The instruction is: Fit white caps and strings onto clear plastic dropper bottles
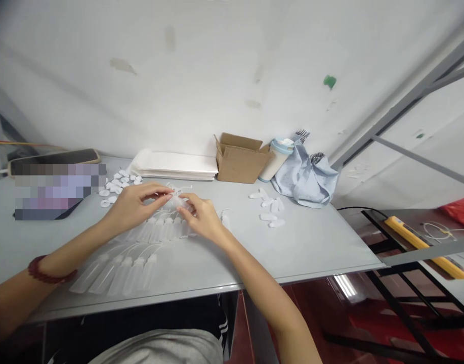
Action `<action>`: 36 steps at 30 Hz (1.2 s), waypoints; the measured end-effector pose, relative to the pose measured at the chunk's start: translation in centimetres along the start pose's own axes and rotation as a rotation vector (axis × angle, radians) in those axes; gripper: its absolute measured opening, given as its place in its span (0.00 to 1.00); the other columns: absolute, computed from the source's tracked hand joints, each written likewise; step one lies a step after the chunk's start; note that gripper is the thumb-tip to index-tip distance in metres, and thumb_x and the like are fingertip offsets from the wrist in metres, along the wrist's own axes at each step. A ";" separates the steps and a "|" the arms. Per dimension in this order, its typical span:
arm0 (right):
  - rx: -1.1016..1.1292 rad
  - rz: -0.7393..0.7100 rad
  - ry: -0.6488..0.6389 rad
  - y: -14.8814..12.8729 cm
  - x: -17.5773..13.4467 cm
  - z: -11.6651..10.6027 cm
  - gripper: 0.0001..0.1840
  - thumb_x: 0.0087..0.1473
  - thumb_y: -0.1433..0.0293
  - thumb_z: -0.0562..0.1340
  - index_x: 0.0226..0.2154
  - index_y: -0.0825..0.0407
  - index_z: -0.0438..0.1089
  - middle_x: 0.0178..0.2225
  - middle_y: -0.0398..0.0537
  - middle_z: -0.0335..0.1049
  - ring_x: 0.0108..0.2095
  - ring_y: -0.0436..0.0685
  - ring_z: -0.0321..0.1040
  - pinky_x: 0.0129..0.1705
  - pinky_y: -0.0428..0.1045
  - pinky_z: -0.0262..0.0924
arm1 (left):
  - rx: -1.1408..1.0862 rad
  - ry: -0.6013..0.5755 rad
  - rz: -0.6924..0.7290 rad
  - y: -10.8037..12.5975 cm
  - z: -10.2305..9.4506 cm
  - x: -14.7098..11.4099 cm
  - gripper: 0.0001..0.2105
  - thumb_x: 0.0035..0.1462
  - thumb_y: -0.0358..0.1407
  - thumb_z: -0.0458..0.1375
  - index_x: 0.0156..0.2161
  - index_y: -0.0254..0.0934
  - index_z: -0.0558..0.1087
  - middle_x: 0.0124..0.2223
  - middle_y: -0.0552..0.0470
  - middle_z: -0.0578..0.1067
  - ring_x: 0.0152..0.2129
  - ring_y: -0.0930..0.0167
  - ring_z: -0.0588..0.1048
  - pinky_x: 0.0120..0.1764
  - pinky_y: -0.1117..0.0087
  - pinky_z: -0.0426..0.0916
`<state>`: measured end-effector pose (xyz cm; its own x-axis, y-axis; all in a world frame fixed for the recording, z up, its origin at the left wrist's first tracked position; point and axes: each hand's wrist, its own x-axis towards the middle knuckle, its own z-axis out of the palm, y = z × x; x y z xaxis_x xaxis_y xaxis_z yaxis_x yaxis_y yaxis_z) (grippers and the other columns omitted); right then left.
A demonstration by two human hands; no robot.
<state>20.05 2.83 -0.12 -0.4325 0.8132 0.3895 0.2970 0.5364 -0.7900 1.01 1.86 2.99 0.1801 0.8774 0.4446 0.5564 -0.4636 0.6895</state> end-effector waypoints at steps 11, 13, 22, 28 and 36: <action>0.046 0.030 0.030 -0.4 0.1 -0.1 0.22 0.59 0.64 0.58 0.54 0.51 0.62 0.24 0.36 0.65 0.24 0.49 0.72 0.30 0.43 0.64 | 0.151 -0.005 0.355 -0.4 0.8 -0.7 0.15 0.61 0.35 0.50 0.49 0.34 0.74 0.46 0.42 0.78 0.41 0.63 0.76 0.42 0.63 0.72; 0.084 0.041 0.052 -0.6 0.1 -0.1 0.20 0.58 0.64 0.59 0.52 0.51 0.64 0.24 0.36 0.64 0.25 0.49 0.73 0.30 0.44 0.64 | 0.171 0.010 0.429 -0.5 0.9 -0.8 0.16 0.61 0.33 0.50 0.51 0.33 0.73 0.47 0.41 0.77 0.43 0.62 0.75 0.46 0.60 0.72; 0.387 0.209 0.156 -1.3 0.0 0.5 0.24 0.52 0.55 0.64 0.47 0.52 0.65 0.28 0.43 0.73 0.25 0.53 0.75 0.30 0.47 0.68 | 0.321 0.087 0.563 0.2 0.8 -1.0 0.11 0.61 0.29 0.51 0.45 0.34 0.73 0.43 0.43 0.77 0.40 0.63 0.75 0.44 0.62 0.72; 0.455 0.232 0.238 -3.2 -0.7 0.8 0.22 0.53 0.56 0.64 0.45 0.51 0.65 0.29 0.43 0.74 0.26 0.52 0.74 0.32 0.48 0.69 | 0.460 0.099 0.650 1.7 0.3 -1.4 0.15 0.61 0.33 0.56 0.51 0.29 0.67 0.48 0.36 0.73 0.45 0.59 0.72 0.43 0.58 0.72; 0.340 0.244 0.234 -4.7 -4.3 2.4 0.19 0.57 0.59 0.61 0.48 0.51 0.61 0.34 0.47 0.74 0.27 0.53 0.75 0.28 0.47 0.67 | 0.443 0.015 0.622 3.2 0.9 -4.5 0.15 0.60 0.28 0.55 0.52 0.26 0.64 0.50 0.33 0.71 0.48 0.57 0.70 0.47 0.56 0.71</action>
<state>18.47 -3.72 0.79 -0.1697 0.9561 0.2390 0.0535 0.2511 -0.9665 2.66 -3.48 2.67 0.5573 0.4678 0.6860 0.6300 -0.7764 0.0176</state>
